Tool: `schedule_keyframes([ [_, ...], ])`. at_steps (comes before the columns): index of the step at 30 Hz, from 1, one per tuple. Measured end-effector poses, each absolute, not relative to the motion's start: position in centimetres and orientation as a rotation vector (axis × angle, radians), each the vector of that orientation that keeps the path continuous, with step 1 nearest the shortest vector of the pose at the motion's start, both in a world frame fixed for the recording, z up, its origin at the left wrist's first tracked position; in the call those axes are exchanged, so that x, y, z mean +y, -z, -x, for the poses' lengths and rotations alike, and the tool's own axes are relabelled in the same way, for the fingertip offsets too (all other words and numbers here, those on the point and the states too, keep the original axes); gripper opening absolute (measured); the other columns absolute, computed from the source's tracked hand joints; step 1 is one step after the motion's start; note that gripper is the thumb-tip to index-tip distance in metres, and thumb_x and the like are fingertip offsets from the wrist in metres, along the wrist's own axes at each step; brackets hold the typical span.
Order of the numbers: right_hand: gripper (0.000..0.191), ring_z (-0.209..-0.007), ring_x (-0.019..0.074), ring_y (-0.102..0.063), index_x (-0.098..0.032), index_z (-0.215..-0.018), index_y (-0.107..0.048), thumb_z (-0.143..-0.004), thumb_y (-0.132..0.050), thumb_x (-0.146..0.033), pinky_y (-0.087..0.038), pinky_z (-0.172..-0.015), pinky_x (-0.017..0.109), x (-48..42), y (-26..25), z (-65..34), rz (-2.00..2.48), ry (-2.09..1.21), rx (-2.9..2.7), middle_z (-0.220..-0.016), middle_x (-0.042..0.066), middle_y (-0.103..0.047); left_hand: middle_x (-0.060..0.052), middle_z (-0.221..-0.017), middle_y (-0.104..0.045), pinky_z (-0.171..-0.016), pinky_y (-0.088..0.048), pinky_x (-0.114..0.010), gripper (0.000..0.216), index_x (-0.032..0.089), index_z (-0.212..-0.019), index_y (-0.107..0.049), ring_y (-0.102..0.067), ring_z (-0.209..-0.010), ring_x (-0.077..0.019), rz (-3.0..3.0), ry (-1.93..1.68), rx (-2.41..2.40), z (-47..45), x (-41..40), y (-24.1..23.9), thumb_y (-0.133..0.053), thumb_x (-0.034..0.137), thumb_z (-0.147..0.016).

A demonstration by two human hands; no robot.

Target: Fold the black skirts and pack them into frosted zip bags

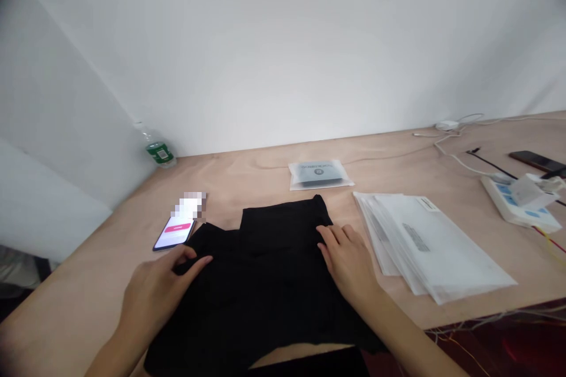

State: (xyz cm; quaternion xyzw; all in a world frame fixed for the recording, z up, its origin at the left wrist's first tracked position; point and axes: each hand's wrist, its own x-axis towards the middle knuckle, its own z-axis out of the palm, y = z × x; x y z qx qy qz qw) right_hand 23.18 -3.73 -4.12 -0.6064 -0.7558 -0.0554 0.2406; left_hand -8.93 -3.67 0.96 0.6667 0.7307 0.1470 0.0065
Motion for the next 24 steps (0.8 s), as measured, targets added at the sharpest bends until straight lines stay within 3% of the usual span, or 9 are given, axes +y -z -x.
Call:
schedule_keyframes([
  [3, 0.024, -0.091, 0.0257, -0.052, -0.021, -0.104, -0.058, -0.083, -0.047, -0.018, -0.041, -0.075, 0.040, -4.8, 2.5, -21.6, 1.548, 0.262, -2.040, -0.103, 0.009, -0.060, -0.002, -0.077, -0.064, -0.061, -0.041, -0.031, 0.039, 0.025, -0.082, -0.058, -0.060, -0.070, -0.0233, -1.966, -0.580, 2.303, 9.5, -3.9, -1.2, -0.048, 0.062, -0.073],
  [6, 0.021, -0.092, 0.0222, -0.050, -0.023, -0.102, -0.059, -0.085, -0.047, -0.019, -0.040, -0.076, 0.037, -6.3, 0.7, -18.7, 1.315, 0.104, -2.173, -0.107, 0.007, -0.059, -0.001, -0.081, -0.066, -0.063, -0.045, -0.032, 0.042, 0.025, -0.090, -0.058, -0.060, -0.070, -0.0217, -1.710, -0.707, 2.277, 11.4, -5.1, -1.0, -0.046, 0.062, -0.074],
  [10, 0.028, -0.098, 0.0213, -0.048, -0.027, -0.115, -0.052, -0.088, -0.044, -0.026, -0.038, -0.082, 0.040, -7.3, 0.4, -14.5, 1.068, -0.032, -2.412, -0.122, 0.000, -0.055, -0.003, -0.089, -0.068, -0.074, -0.048, -0.034, 0.043, 0.023, -0.089, -0.061, -0.062, -0.087, -0.0256, -1.432, -0.820, 2.171, 14.1, -7.4, 0.2, -0.048, 0.061, -0.072],
  [13, 0.034, -0.100, 0.0237, -0.048, -0.023, -0.122, -0.048, -0.088, -0.044, -0.027, -0.037, -0.082, 0.043, -7.0, 1.7, -12.6, 1.147, -0.028, -2.468, -0.122, 0.003, -0.056, -0.003, -0.095, -0.069, -0.082, -0.048, -0.033, 0.043, 0.022, -0.089, -0.064, -0.060, -0.097, -0.0266, -1.311, -0.869, 1.982, 14.7, -8.3, 1.3, -0.058, 0.058, -0.066],
  [20, 0.031, -0.096, 0.0237, -0.050, -0.023, -0.118, -0.051, -0.087, -0.044, -0.024, -0.039, -0.081, 0.043, -6.8, 2.7, -12.0, 1.302, -0.182, -2.411, -0.114, 0.004, -0.061, 0.000, -0.066, -0.066, -0.057, -0.048, -0.024, 0.039, 0.019, -0.068, -0.062, -0.061, -0.065, -0.0193, -1.350, -0.919, 1.996, 12.4, -7.9, -0.4, -0.064, 0.057, -0.059],
  [24, 0.028, -0.097, 0.0212, -0.052, -0.027, -0.110, -0.057, -0.085, -0.047, -0.022, -0.039, -0.083, 0.040, -7.0, 1.4, -12.3, 1.295, -0.435, -2.172, -0.109, 0.001, -0.063, 0.004, -0.055, -0.058, -0.043, -0.041, -0.022, 0.034, 0.021, -0.070, -0.060, -0.052, -0.044, -0.0127, -1.544, -1.073, 2.167, 8.0, -8.0, -3.1, -0.060, 0.055, -0.065],
])
